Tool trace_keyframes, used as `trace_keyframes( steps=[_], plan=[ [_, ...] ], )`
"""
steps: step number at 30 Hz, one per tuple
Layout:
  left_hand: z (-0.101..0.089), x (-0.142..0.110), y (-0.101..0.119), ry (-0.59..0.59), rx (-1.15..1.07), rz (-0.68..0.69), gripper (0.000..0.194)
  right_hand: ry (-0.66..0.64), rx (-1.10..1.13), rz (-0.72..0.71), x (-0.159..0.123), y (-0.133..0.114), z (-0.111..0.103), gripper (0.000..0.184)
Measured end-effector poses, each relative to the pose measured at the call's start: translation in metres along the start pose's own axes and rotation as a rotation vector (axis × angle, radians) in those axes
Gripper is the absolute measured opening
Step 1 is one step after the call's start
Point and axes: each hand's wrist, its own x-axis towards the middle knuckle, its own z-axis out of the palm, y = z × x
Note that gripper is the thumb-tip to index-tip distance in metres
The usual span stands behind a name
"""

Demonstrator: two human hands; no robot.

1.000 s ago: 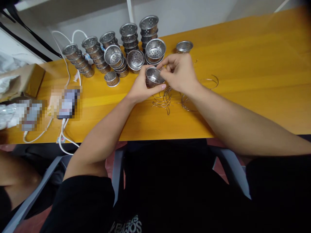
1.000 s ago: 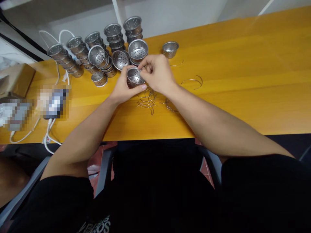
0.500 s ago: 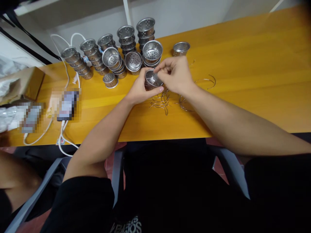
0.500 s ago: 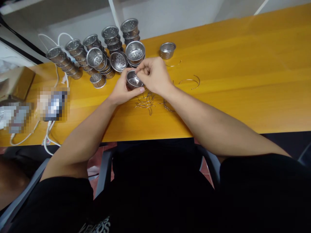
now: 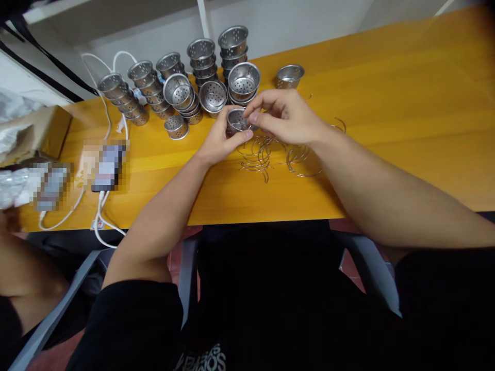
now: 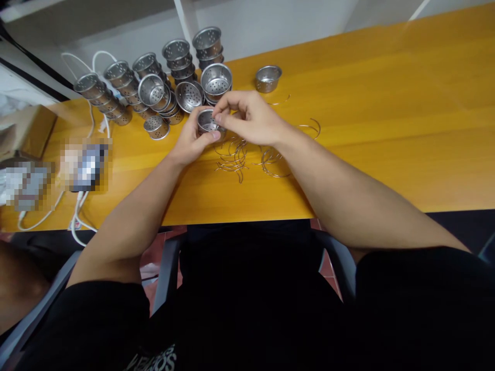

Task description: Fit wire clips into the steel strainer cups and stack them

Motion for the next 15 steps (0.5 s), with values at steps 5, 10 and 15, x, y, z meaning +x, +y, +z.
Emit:
trace_keyframes(
  steps=[5,10,15],
  plan=[
    [-0.002,0.000,0.002,-0.039,-0.045,0.008,0.117,0.012,0.071,0.054,-0.001,0.003,-0.001,0.077],
    [0.006,0.001,-0.004,-0.032,-0.049,-0.032,0.111,0.054,0.070,0.092,0.000,0.009,0.002,0.083],
    [0.008,0.000,-0.009,-0.015,-0.017,0.016,0.088,0.024,0.100,0.069,0.000,0.009,0.000,0.080]
  ],
)
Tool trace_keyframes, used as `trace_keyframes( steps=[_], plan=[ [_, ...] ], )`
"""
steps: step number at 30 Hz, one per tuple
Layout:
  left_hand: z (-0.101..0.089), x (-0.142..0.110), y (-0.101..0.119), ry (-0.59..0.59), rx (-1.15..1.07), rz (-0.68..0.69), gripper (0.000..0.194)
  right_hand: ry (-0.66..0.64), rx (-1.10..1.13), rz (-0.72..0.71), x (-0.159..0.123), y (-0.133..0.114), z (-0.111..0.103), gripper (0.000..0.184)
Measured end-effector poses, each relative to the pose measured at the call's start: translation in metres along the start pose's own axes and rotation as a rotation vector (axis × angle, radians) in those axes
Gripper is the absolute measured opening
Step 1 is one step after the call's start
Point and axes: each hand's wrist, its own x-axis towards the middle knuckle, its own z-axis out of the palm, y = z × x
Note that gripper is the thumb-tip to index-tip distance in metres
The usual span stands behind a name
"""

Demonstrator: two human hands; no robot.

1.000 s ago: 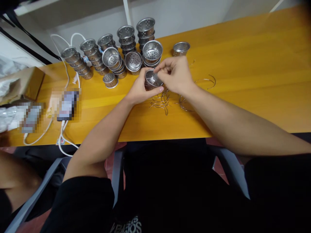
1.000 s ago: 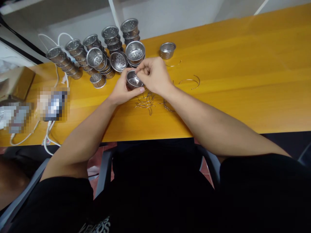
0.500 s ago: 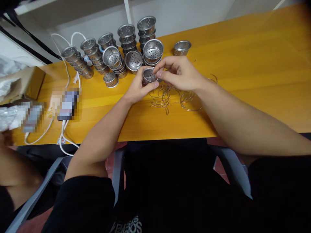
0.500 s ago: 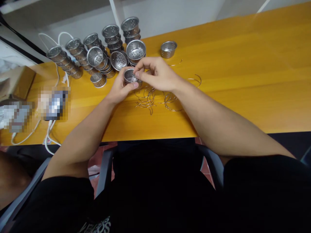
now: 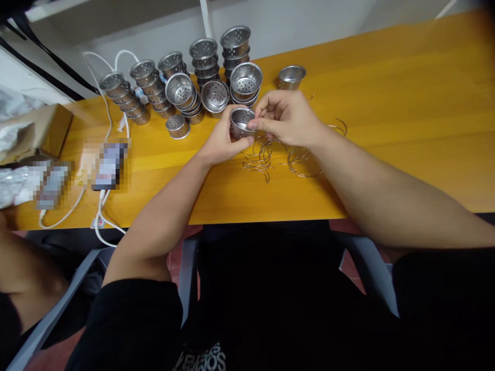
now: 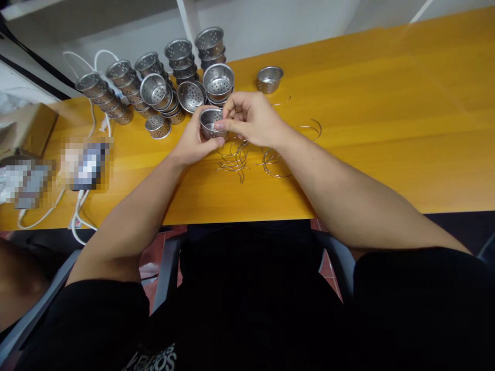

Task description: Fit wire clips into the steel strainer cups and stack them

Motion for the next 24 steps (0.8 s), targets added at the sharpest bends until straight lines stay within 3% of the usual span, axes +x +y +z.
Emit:
trace_keyframes(
  steps=[4,7,10,15,21,24],
  plan=[
    [0.000,0.000,-0.005,-0.021,-0.024,0.067,0.091,-0.025,0.022,-0.010,0.000,0.000,0.001,0.080],
    [0.001,0.000,-0.004,-0.018,-0.033,0.041,0.089,-0.011,-0.010,-0.011,-0.001,0.000,0.003,0.076],
    [0.000,-0.001,-0.002,0.004,-0.018,-0.016,0.085,0.056,-0.079,-0.041,-0.004,0.002,0.005,0.073],
    [-0.006,0.001,-0.002,0.025,-0.028,-0.008,0.099,0.176,-0.257,-0.149,-0.008,0.009,-0.001,0.053],
    [-0.012,0.001,-0.002,0.064,0.011,-0.004,0.112,0.072,-0.453,-0.332,-0.007,0.021,-0.012,0.032],
    [-0.010,0.000,0.001,0.068,0.017,0.034,0.112,0.003,-0.495,-0.352,-0.006,0.026,-0.012,0.024]
  ],
)
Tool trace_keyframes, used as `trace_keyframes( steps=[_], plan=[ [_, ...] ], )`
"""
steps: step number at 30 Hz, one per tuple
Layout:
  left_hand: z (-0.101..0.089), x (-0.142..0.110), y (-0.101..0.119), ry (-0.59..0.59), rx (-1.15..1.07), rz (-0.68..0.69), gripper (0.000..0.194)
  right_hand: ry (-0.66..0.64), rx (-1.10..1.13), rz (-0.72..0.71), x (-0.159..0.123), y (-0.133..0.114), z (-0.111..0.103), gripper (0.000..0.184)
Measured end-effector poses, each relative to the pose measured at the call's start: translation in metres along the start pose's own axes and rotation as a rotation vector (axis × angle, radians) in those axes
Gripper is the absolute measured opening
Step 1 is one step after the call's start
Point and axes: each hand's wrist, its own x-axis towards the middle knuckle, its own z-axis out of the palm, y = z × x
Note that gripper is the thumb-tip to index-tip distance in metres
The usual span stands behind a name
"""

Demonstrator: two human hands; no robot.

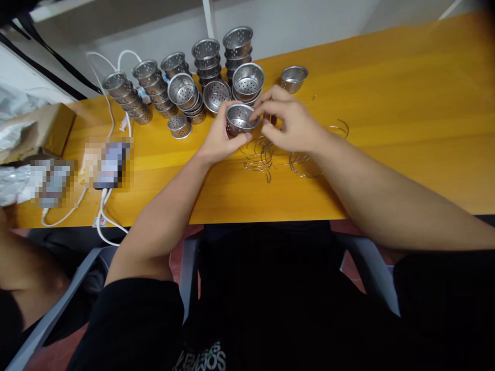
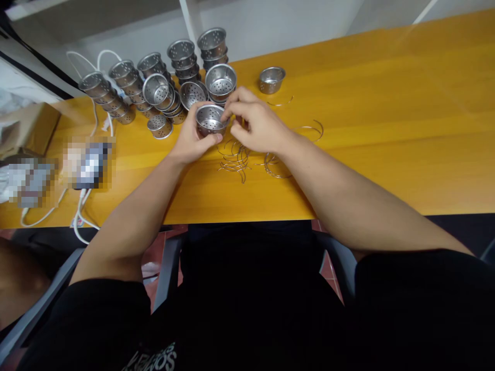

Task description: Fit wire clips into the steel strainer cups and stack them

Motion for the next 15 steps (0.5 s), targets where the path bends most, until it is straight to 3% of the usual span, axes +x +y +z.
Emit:
trace_keyframes(
  steps=[8,13,15],
  plan=[
    [0.004,-0.004,0.018,-0.003,0.037,-0.055,0.105,-0.112,0.057,0.047,-0.004,0.005,0.012,0.034],
    [0.006,-0.005,0.029,0.022,0.024,-0.087,0.103,-0.070,0.046,0.082,-0.004,-0.004,0.005,0.034],
    [0.005,-0.006,0.032,0.010,-0.004,-0.132,0.105,0.020,0.024,0.074,-0.003,-0.007,-0.004,0.031]
  ],
)
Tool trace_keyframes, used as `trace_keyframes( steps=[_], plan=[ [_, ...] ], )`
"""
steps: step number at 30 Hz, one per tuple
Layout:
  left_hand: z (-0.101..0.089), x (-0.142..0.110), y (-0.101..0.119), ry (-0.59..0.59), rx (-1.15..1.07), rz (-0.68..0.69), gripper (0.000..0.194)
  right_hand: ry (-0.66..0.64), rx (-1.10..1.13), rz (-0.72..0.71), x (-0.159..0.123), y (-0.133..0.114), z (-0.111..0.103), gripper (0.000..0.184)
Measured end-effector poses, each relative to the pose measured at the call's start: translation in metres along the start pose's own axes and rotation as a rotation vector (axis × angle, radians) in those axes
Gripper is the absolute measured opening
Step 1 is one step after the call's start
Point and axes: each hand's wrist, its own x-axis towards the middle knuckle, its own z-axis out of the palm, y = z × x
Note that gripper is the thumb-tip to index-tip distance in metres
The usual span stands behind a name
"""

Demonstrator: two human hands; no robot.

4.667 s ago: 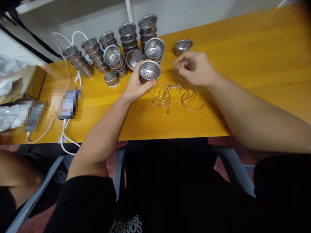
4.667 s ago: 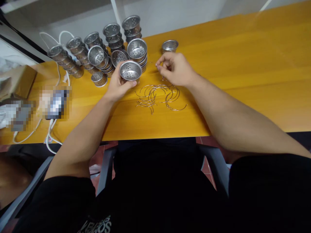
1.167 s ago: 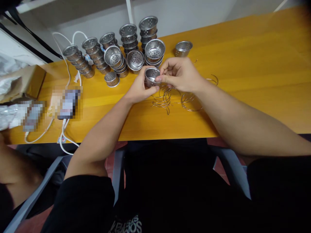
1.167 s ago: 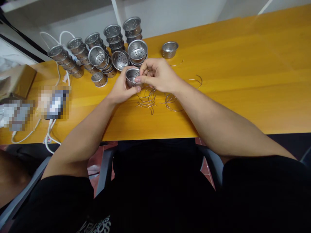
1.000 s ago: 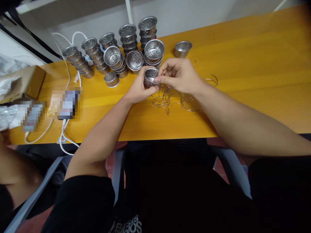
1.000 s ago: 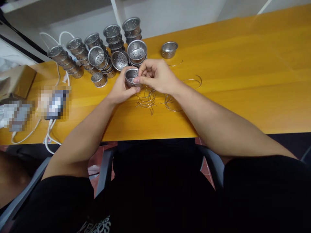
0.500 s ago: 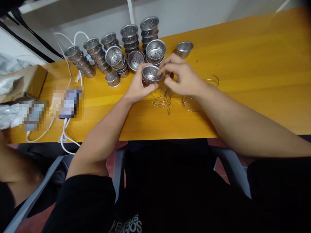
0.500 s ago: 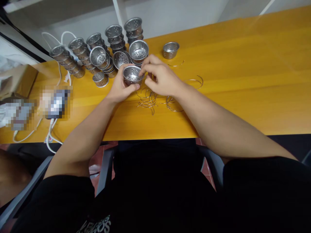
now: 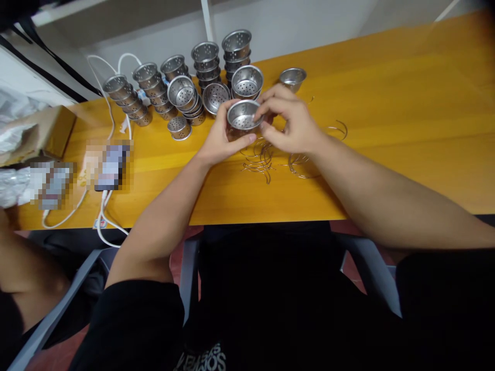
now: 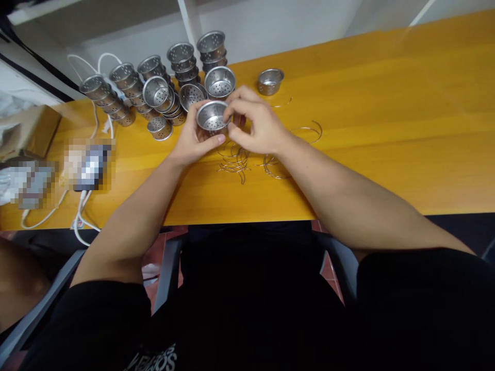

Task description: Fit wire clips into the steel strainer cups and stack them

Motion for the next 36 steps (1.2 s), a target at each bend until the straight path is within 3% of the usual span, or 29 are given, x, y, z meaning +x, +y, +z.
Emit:
trace_keyframes(
  steps=[4,7,9,11,17,29,36],
  plan=[
    [-0.005,-0.002,0.003,-0.045,-0.051,-0.056,0.103,0.415,-0.141,-0.069,0.004,0.005,-0.027,0.024],
    [-0.007,-0.002,0.005,-0.046,-0.048,-0.052,0.083,0.565,-0.295,0.105,0.008,0.021,-0.046,0.014],
    [-0.007,-0.002,0.010,-0.055,-0.059,-0.051,0.073,0.535,-0.358,0.283,0.010,0.036,-0.053,0.008],
    [-0.007,-0.002,0.016,-0.064,-0.070,-0.062,0.065,0.483,-0.377,0.377,0.012,0.052,-0.055,0.016],
    [-0.007,-0.003,0.030,-0.061,-0.045,-0.099,0.051,0.396,-0.346,0.392,0.012,0.083,-0.042,0.020],
    [-0.004,-0.003,0.030,-0.079,-0.006,-0.129,0.053,0.081,-0.322,0.442,0.008,0.091,-0.024,0.015],
    [-0.004,-0.003,0.031,-0.070,-0.004,-0.119,0.054,0.081,-0.246,0.473,0.005,0.082,-0.032,0.063]
  ],
)
